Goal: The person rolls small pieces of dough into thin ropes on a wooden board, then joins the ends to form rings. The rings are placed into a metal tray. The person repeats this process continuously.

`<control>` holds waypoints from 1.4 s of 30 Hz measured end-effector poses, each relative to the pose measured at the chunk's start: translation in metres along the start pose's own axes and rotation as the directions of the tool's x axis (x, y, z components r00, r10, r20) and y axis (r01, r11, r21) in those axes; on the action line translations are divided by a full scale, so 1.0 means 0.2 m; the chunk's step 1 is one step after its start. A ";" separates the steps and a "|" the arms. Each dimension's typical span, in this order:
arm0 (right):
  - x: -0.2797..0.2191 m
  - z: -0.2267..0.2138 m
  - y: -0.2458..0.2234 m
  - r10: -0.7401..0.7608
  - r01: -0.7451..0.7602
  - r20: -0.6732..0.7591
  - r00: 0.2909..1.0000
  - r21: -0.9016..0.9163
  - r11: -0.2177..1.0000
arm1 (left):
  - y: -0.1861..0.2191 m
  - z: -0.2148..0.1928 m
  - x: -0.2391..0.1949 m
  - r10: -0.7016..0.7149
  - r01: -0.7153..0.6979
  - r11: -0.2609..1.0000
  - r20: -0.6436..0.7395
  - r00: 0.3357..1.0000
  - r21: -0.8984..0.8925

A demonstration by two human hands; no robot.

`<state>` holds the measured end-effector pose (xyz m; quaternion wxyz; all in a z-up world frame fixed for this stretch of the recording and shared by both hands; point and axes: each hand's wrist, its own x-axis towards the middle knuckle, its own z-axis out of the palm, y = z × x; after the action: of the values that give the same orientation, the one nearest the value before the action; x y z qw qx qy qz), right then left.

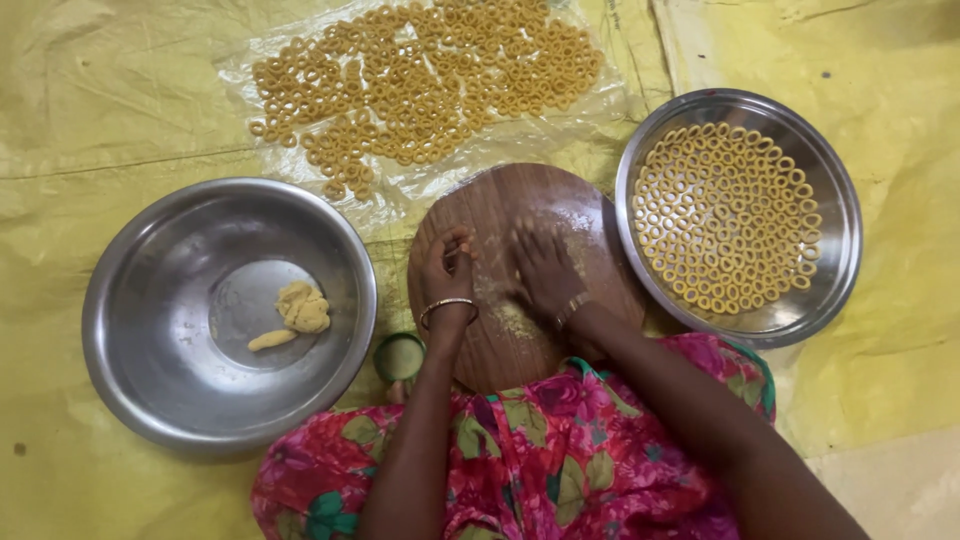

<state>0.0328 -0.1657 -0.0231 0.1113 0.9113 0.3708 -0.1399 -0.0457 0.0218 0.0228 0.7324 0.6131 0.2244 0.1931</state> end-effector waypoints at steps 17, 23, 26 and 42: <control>0.49 -0.17 0.00 0.137 -0.111 -0.334 0.933 0.097 0.989 | 0.03 0.01 0.00 -0.001 0.002 1.000 0.025 1.000 -0.027; 0.20 -0.05 -0.17 0.122 -0.105 -0.243 0.962 0.083 0.991 | -0.05 0.01 0.04 0.023 -0.022 0.999 0.016 1.000 -0.039; -0.16 0.08 -0.25 -0.023 0.085 -0.297 0.955 0.200 0.976 | -0.09 0.00 0.03 0.030 -0.029 0.999 0.027 0.999 -0.021; -0.37 -0.09 0.06 0.403 0.050 -0.479 0.780 0.690 0.722 | 0.04 0.01 0.01 0.020 -0.020 1.000 -0.008 1.000 0.016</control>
<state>-0.0069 -0.2158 0.0207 -0.3326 0.9169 0.2162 0.0442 -0.0420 0.0227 0.0304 0.7245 0.6205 0.2228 0.2009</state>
